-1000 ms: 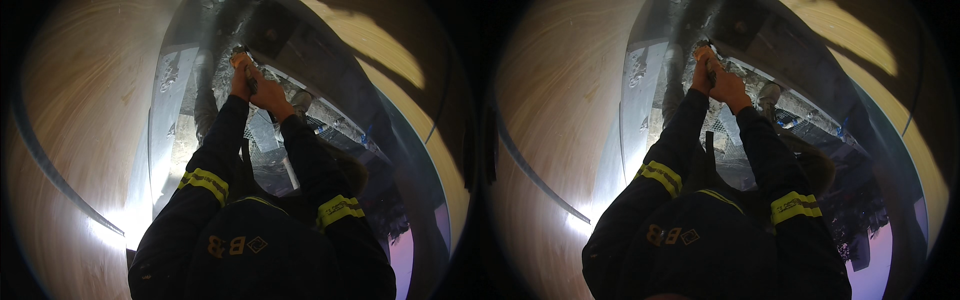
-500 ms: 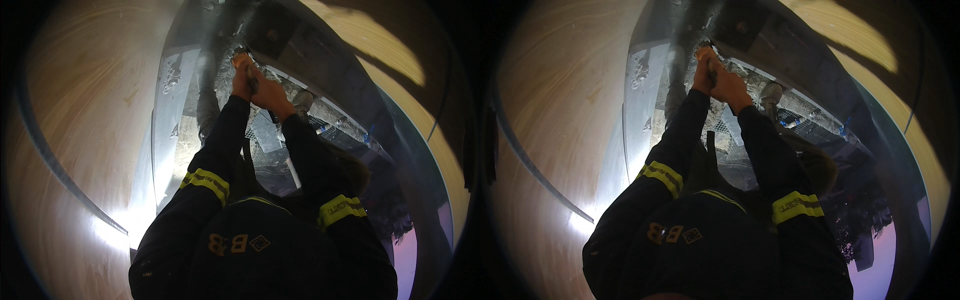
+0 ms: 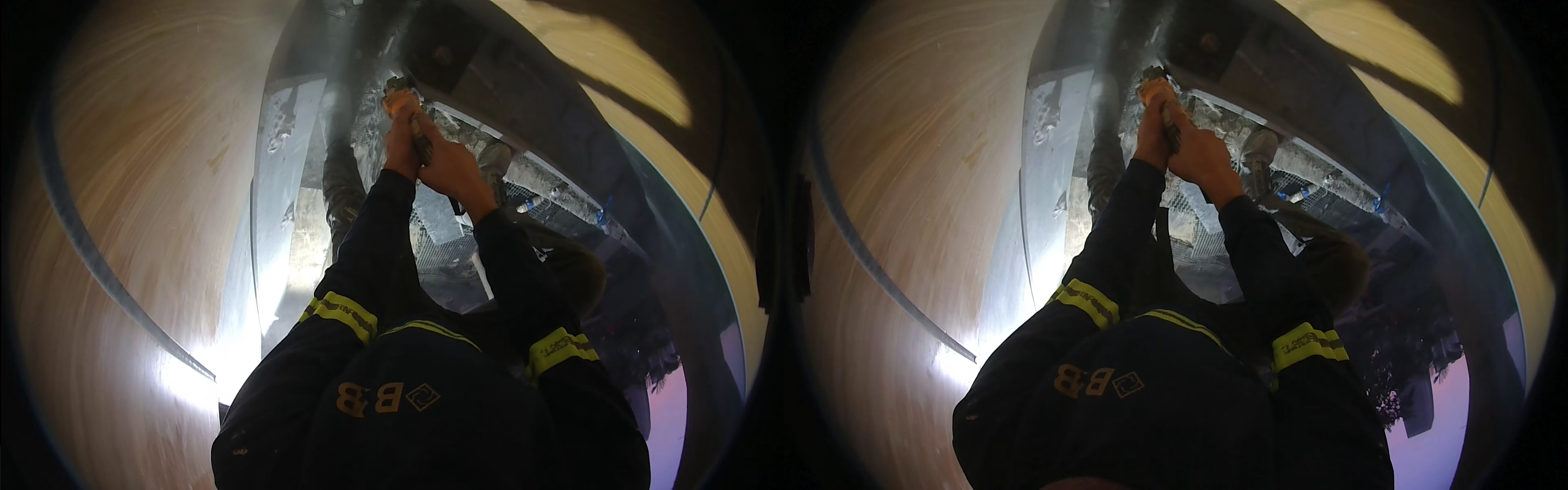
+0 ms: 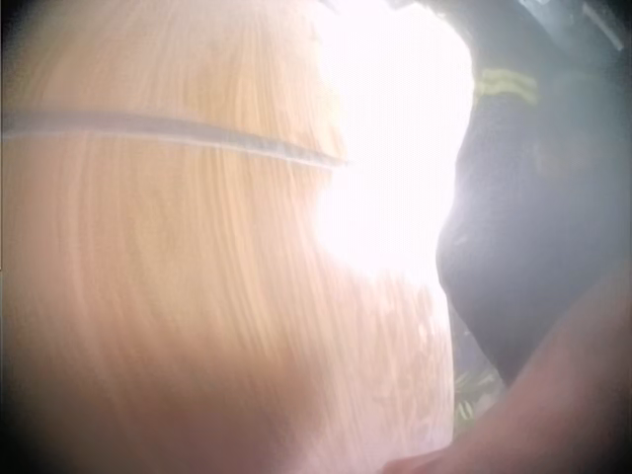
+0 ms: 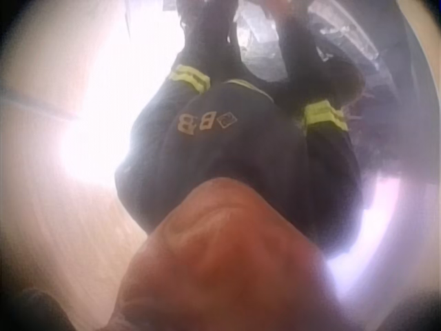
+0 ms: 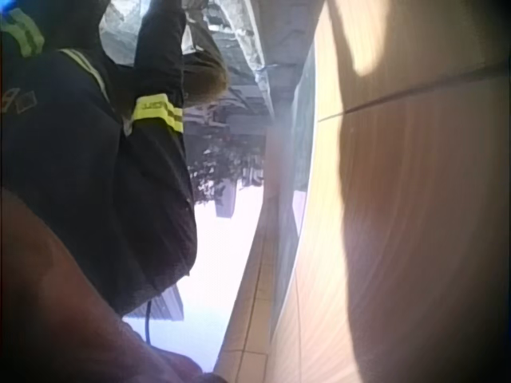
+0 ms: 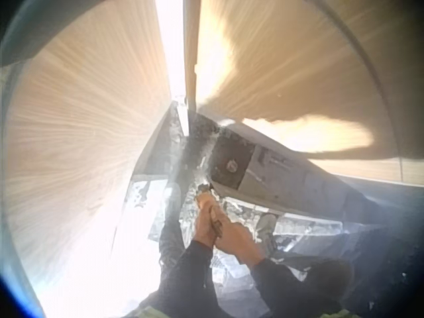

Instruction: The person uses a handheld cutting tool to cut through a concrete ceiling slab, creating a rectangular opening. After cutting, the person removes debris and climbs through the opening into the space above.

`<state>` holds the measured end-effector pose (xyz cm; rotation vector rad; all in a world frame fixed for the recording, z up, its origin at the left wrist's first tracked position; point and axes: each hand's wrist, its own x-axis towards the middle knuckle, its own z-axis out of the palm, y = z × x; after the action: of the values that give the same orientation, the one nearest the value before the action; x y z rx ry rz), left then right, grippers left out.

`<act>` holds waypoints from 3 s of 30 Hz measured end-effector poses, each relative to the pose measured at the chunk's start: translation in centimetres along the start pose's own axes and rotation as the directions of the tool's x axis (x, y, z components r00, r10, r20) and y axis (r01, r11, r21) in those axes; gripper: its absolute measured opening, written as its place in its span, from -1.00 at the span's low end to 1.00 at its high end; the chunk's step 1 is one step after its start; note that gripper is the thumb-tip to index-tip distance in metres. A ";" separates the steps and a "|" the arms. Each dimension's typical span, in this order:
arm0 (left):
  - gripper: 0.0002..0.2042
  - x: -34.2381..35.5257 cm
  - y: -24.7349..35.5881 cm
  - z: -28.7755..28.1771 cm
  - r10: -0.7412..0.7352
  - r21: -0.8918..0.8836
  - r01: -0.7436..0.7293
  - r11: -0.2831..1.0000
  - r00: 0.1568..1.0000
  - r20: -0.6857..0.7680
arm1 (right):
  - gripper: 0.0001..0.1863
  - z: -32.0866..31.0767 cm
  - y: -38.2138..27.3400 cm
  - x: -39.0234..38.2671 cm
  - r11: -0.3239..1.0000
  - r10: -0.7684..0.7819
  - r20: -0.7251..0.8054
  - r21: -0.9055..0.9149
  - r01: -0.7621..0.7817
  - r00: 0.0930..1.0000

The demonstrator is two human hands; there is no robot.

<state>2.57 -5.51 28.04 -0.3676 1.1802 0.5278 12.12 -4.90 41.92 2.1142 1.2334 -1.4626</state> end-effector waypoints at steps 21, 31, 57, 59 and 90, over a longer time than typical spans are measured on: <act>-0.68 3.6 -0.1 -1.1 0.019 -0.017 -0.018 1.000 1.000 0.024 | 0.16 1.4 1.1 3.3 0.999 -0.040 -0.018 -0.021 0.039 0.999; -0.64 3.7 0.3 -1.1 0.049 -0.001 -0.049 0.999 0.997 0.051 | 0.16 0.9 0.5 3.0 1.000 -0.027 0.006 0.014 0.027 1.000; -0.65 4.8 0.6 -1.7 -0.037 -0.047 0.039 0.998 0.999 0.039 | 0.15 1.4 0.3 4.1 0.998 -0.046 -0.010 -0.034 0.045 0.999; -0.60 4.9 0.5 -1.6 -0.025 -0.063 0.029 0.998 0.998 0.065 | 0.15 1.9 0.9 4.8 0.999 -0.042 -0.020 -0.030 0.041 0.999; -0.60 1.1 -1.0 -1.0 0.127 0.084 -0.131 0.988 0.991 0.043 | 0.12 0.4 0.2 0.5 1.000 -0.012 -0.026 -0.010 0.012 1.000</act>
<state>2.70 -6.59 26.64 -0.2066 1.1914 0.5911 12.06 -4.98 41.24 2.1293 1.2617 -1.4360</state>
